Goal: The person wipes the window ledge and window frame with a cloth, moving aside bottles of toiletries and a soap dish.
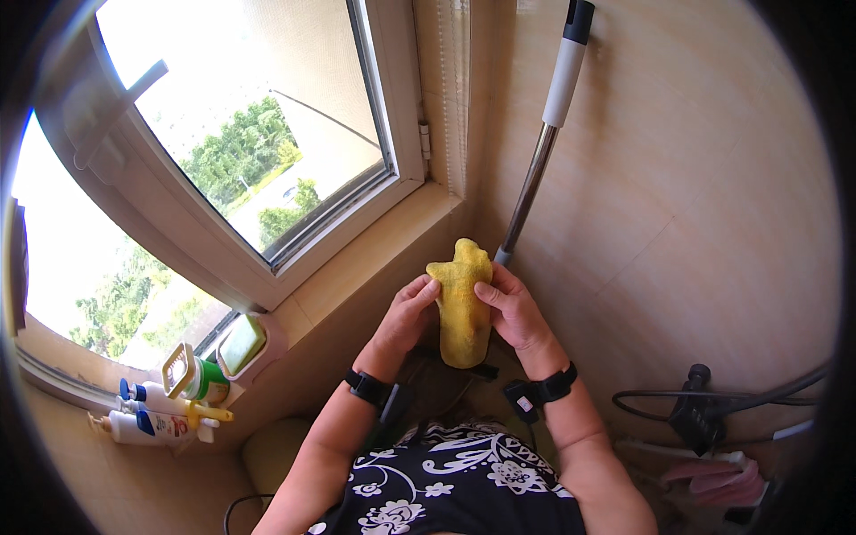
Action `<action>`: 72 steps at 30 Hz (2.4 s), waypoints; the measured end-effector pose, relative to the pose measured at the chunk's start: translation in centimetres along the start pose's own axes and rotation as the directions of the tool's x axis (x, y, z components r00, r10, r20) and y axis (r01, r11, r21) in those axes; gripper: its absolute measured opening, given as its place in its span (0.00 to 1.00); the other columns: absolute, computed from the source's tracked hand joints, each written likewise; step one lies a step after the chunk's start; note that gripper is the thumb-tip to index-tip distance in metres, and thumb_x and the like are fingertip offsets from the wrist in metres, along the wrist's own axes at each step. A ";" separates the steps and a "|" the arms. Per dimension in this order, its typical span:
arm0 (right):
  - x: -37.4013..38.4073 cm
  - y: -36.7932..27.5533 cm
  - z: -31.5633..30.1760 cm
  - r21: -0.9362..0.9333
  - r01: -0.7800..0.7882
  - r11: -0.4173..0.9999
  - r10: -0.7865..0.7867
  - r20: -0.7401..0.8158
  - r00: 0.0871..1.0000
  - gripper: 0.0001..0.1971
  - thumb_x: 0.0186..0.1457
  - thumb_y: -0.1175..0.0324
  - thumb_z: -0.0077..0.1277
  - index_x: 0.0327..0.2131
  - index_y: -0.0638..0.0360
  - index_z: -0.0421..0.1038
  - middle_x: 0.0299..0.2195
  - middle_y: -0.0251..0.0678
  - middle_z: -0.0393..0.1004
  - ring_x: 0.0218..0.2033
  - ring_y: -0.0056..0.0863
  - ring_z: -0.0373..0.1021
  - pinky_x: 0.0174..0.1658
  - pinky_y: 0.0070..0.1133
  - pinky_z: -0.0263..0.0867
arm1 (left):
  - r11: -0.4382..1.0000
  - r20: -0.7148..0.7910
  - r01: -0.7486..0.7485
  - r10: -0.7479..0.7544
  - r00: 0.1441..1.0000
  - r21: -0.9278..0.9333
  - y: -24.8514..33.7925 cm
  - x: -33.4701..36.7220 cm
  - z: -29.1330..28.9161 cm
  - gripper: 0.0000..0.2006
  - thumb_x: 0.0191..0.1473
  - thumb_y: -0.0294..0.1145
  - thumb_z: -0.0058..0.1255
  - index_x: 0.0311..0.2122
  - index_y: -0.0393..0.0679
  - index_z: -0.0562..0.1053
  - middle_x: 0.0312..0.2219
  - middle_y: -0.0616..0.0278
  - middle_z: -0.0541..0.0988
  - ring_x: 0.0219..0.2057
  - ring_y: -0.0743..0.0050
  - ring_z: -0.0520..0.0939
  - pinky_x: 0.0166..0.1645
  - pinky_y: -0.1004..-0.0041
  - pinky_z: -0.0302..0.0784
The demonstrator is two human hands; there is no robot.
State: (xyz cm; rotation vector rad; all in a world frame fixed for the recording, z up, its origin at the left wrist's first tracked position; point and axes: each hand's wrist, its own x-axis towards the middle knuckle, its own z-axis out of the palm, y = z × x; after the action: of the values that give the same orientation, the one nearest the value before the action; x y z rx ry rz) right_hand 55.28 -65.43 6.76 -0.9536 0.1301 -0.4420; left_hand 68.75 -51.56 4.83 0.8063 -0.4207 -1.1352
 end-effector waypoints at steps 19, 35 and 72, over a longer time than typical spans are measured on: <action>0.6 -4.5 -1.2 -0.804 0.213 0.555 -0.044 0.227 0.973 0.10 0.60 0.63 0.56 0.34 0.62 0.74 0.26 0.27 0.70 0.29 0.15 0.64 0.36 0.17 0.62 | 0.443 0.087 -0.070 -0.018 0.996 0.894 5.3 -2.3 0.0 0.14 0.45 0.37 0.64 0.36 0.41 0.78 0.29 0.57 0.78 0.31 0.55 0.80 0.38 0.65 0.76; -1.6 2.7 -7.1 -0.444 -0.187 0.876 0.159 -0.099 0.982 0.16 0.59 0.67 0.57 0.48 0.65 0.73 0.41 0.29 0.77 0.41 0.18 0.70 0.49 0.18 0.66 | 0.935 -0.285 0.050 0.056 0.957 0.352 0.0 -5.1 -6.3 0.15 0.56 0.32 0.58 0.46 0.35 0.76 0.35 0.65 0.82 0.34 0.79 0.81 0.40 0.74 0.76; 2.0 1.6 -5.6 -0.357 -0.307 0.882 0.259 -0.175 0.950 0.14 0.64 0.58 0.49 0.36 0.60 0.75 0.31 0.25 0.75 0.29 0.13 0.69 0.34 0.17 0.66 | 0.951 -0.393 0.060 0.067 0.917 0.302 -1.5 -4.1 -7.8 0.14 0.63 0.39 0.49 0.43 0.37 0.75 0.33 0.68 0.79 0.35 0.82 0.77 0.41 0.78 0.73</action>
State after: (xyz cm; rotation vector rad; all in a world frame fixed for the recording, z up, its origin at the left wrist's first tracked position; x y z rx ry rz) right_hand 55.92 -69.69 2.42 -1.2679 0.4771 -0.2030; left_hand 71.44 -45.36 -1.03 1.2852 -0.2570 -0.8788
